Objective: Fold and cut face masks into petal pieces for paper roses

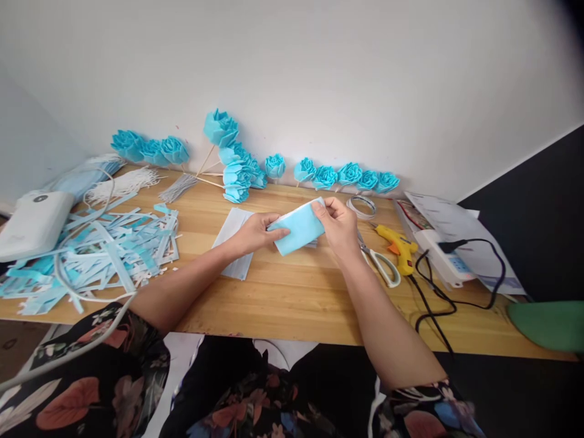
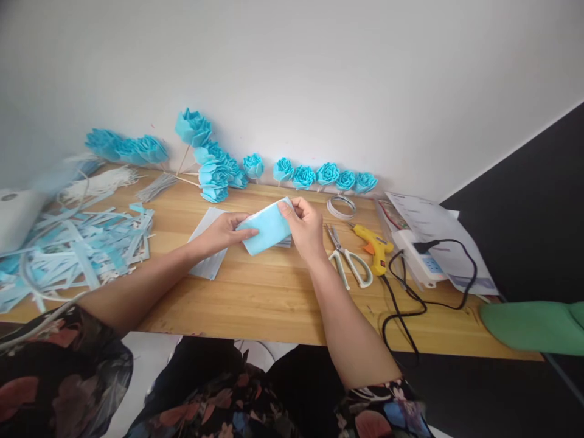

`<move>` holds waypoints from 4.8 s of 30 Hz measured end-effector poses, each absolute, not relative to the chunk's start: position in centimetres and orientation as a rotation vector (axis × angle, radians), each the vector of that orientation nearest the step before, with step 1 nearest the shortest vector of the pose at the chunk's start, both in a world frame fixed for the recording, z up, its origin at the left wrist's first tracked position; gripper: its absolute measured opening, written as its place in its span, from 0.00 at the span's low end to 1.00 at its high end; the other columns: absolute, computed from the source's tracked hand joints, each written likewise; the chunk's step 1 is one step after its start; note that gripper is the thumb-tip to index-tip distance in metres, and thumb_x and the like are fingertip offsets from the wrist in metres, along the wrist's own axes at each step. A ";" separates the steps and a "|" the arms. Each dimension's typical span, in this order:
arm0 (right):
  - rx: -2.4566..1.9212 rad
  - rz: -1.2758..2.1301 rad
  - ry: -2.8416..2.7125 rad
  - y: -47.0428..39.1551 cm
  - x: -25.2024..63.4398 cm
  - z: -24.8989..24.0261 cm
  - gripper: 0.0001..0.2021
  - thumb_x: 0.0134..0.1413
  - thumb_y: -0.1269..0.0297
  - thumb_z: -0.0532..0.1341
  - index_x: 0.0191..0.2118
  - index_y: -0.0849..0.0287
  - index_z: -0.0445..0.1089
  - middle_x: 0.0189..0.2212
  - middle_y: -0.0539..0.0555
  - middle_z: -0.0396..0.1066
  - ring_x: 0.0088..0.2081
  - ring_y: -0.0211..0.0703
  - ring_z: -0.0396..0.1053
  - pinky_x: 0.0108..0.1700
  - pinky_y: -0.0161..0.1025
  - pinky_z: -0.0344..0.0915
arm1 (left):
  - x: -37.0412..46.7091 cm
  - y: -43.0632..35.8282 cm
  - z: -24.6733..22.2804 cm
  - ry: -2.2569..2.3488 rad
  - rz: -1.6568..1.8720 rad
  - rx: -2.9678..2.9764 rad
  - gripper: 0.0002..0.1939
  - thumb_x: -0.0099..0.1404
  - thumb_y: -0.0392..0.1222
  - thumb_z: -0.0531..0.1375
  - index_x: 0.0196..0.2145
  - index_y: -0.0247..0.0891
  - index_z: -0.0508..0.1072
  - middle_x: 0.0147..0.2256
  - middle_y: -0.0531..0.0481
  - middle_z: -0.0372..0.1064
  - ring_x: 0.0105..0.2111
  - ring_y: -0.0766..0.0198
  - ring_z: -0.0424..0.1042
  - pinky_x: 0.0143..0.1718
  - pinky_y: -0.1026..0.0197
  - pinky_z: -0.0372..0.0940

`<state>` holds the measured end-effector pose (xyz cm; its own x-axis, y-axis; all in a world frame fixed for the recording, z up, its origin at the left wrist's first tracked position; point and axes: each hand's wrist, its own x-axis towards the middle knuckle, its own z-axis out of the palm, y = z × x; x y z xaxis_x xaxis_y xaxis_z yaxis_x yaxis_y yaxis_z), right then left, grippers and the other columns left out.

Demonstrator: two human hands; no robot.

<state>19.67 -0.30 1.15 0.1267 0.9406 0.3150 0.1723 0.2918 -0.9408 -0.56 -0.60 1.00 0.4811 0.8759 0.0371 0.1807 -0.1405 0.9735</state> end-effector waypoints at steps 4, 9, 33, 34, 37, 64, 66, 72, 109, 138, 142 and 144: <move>-1.137 0.767 -1.285 -0.1 19.7 0.9 0.15 0.50 0.50 0.65 0.29 0.58 0.70 0.22 0.47 0.67 0.25 0.35 0.58 0.25 0.33 0.55 | -0.5 -0.6 1.0 0.976 0.842 1.581 0.18 0.57 0.55 0.63 0.28 0.34 0.69 0.22 0.54 0.64 0.21 0.69 0.64 0.23 0.66 0.58; -1.141 0.719 -1.276 -0.1 19.7 1.0 0.15 0.50 0.50 0.65 0.32 0.59 0.72 0.23 0.48 0.69 0.25 0.35 0.61 0.25 0.32 0.57 | -0.4 -0.6 1.1 1.008 0.877 1.578 0.21 0.57 0.57 0.63 0.23 0.36 0.66 0.17 0.55 0.62 0.18 0.71 0.59 0.20 0.67 0.53; -1.247 0.384 -1.317 -0.9 19.6 1.8 0.15 0.58 0.52 0.59 0.29 0.59 0.70 0.20 0.47 0.59 0.25 0.36 0.56 0.28 0.35 0.54 | -0.4 -0.8 1.1 0.921 0.820 1.614 0.22 0.59 0.57 0.62 0.23 0.34 0.69 0.21 0.53 0.66 0.21 0.70 0.62 0.24 0.66 0.57; -1.250 0.378 -1.321 -0.9 19.6 1.8 0.16 0.58 0.52 0.60 0.29 0.59 0.71 0.21 0.47 0.60 0.26 0.36 0.57 0.28 0.35 0.54 | -0.4 -0.8 1.0 0.902 0.814 1.623 0.22 0.59 0.57 0.63 0.23 0.34 0.70 0.21 0.53 0.66 0.22 0.69 0.63 0.25 0.66 0.58; -1.257 0.378 -1.329 -0.8 19.6 1.6 0.16 0.57 0.51 0.60 0.30 0.59 0.73 0.21 0.48 0.63 0.26 0.37 0.58 0.28 0.35 0.56 | -0.3 -0.8 0.8 0.817 0.743 1.652 0.21 0.59 0.57 0.63 0.25 0.33 0.71 0.24 0.51 0.68 0.25 0.68 0.65 0.29 0.64 0.61; -1.235 0.314 -1.354 -0.6 19.7 1.2 0.16 0.60 0.51 0.57 0.30 0.58 0.69 0.23 0.47 0.63 0.28 0.38 0.61 0.32 0.35 0.59 | 0.0 -0.2 0.2 0.825 1.017 1.050 0.19 0.48 0.51 0.72 0.30 0.33 0.77 0.29 0.51 0.73 0.27 0.68 0.72 0.38 0.59 0.69; -1.245 0.301 -1.348 -0.6 19.7 1.1 0.16 0.61 0.51 0.56 0.30 0.58 0.68 0.23 0.47 0.62 0.28 0.38 0.60 0.32 0.35 0.58 | 0.1 -0.2 0.1 0.763 1.017 1.003 0.17 0.48 0.48 0.72 0.31 0.33 0.77 0.30 0.51 0.74 0.31 0.68 0.73 0.43 0.58 0.70; -1.233 0.308 -1.370 -0.5 19.8 1.2 0.16 0.62 0.52 0.56 0.28 0.57 0.66 0.22 0.47 0.60 0.26 0.37 0.57 0.30 0.36 0.55 | 0.2 -0.8 0.6 0.632 0.948 1.088 0.13 0.53 0.45 0.70 0.30 0.33 0.75 0.30 0.50 0.75 0.32 0.64 0.74 0.46 0.56 0.68; -1.101 0.582 -1.495 -1.0 18.7 0.3 0.20 0.62 0.48 0.55 0.32 0.58 0.74 0.25 0.51 0.70 0.28 0.39 0.65 0.30 0.35 0.61 | 0.2 -1.4 1.0 0.802 0.847 1.410 0.23 0.57 0.59 0.62 0.25 0.33 0.72 0.22 0.51 0.65 0.22 0.67 0.64 0.25 0.64 0.60; -1.167 0.501 -1.321 -0.6 19.3 0.8 0.20 0.58 0.49 0.59 0.23 0.58 0.62 0.20 0.46 0.51 0.25 0.34 0.50 0.26 0.34 0.50 | 0.4 -0.4 0.3 0.704 1.118 0.903 0.16 0.49 0.45 0.73 0.26 0.30 0.75 0.29 0.49 0.72 0.29 0.66 0.71 0.33 0.60 0.72; -1.197 0.437 -1.331 -0.7 19.3 0.9 0.21 0.58 0.48 0.58 0.23 0.58 0.61 0.20 0.46 0.50 0.25 0.34 0.50 0.26 0.33 0.51 | 0.4 -0.5 0.3 0.711 1.114 0.943 0.16 0.50 0.46 0.73 0.26 0.30 0.75 0.28 0.49 0.72 0.29 0.66 0.71 0.34 0.59 0.72; -1.195 0.426 -1.334 -0.6 19.3 0.8 0.21 0.59 0.48 0.58 0.23 0.58 0.61 0.20 0.46 0.50 0.25 0.34 0.50 0.26 0.33 0.51 | 0.5 -0.5 0.2 0.717 1.112 0.956 0.17 0.50 0.47 0.72 0.26 0.31 0.75 0.28 0.50 0.71 0.29 0.66 0.71 0.34 0.59 0.72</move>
<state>19.34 -0.65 0.84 0.2668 0.8188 0.5082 0.3733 0.3984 -0.8378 0.46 -0.49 0.23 0.3024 0.9530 -0.0154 -0.4069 0.1437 0.9021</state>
